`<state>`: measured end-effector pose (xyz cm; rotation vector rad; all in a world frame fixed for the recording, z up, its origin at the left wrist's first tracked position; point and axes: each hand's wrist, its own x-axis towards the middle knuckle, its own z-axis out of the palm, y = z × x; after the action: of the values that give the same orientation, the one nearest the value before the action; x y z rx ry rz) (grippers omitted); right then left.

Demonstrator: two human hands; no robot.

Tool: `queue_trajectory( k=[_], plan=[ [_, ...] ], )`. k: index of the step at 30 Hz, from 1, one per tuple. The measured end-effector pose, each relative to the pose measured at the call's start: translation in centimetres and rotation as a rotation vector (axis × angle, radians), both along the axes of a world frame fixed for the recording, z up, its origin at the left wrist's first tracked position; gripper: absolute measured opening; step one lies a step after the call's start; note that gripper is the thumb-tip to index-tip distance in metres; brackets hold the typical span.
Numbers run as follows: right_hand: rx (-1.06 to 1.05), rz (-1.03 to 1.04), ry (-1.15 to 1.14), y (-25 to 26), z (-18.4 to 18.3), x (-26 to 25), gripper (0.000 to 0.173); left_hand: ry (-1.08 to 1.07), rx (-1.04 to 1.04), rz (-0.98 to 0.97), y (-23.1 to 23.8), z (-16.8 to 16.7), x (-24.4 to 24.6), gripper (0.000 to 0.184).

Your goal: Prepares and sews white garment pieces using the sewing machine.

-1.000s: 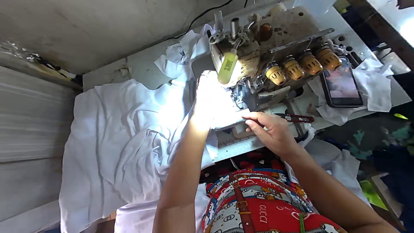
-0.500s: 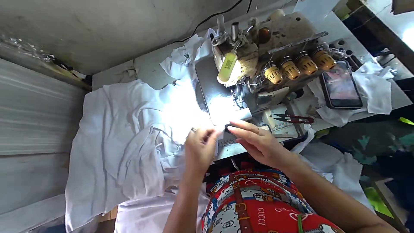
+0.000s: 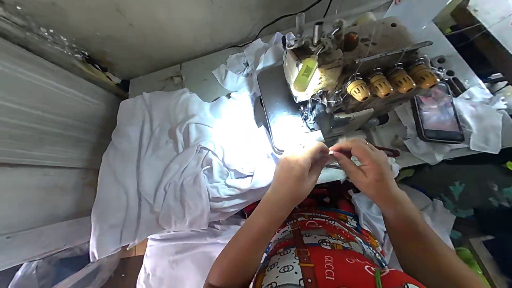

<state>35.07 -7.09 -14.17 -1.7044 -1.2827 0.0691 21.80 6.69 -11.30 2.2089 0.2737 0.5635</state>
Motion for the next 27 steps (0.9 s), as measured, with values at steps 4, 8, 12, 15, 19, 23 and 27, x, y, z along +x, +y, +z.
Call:
queue_trajectory(
  k=[4,8,12,15,19,23,27],
  plan=[
    [0.026,0.194,0.214,-0.5,-0.3,-2.0,0.026,0.130,-0.223,-0.134,0.7,0.3,-3.5,0.026],
    [-0.038,0.286,0.418,0.0,-1.3,-2.9,0.026,0.046,-0.404,-0.073,1.4,-0.4,-5.3,0.017],
    [-0.018,0.298,0.615,0.6,-1.4,-3.2,0.018,0.005,-0.575,-0.008,1.8,-0.6,-5.8,0.012],
    [0.012,0.353,0.810,0.8,-0.8,-3.5,0.013,-0.022,-0.725,0.010,1.7,-0.5,-5.7,0.012],
    [0.036,0.416,0.940,1.5,0.1,-4.0,0.012,-0.020,-0.750,0.039,1.4,0.1,-5.6,0.005],
    [0.018,0.342,0.931,1.9,0.7,-4.3,0.002,-0.035,-0.732,0.114,1.2,0.1,-5.9,0.004],
    [0.093,0.252,0.855,1.8,0.4,-4.7,0.007,-0.083,-0.672,0.127,1.1,-0.5,-6.1,0.005]
  ],
)
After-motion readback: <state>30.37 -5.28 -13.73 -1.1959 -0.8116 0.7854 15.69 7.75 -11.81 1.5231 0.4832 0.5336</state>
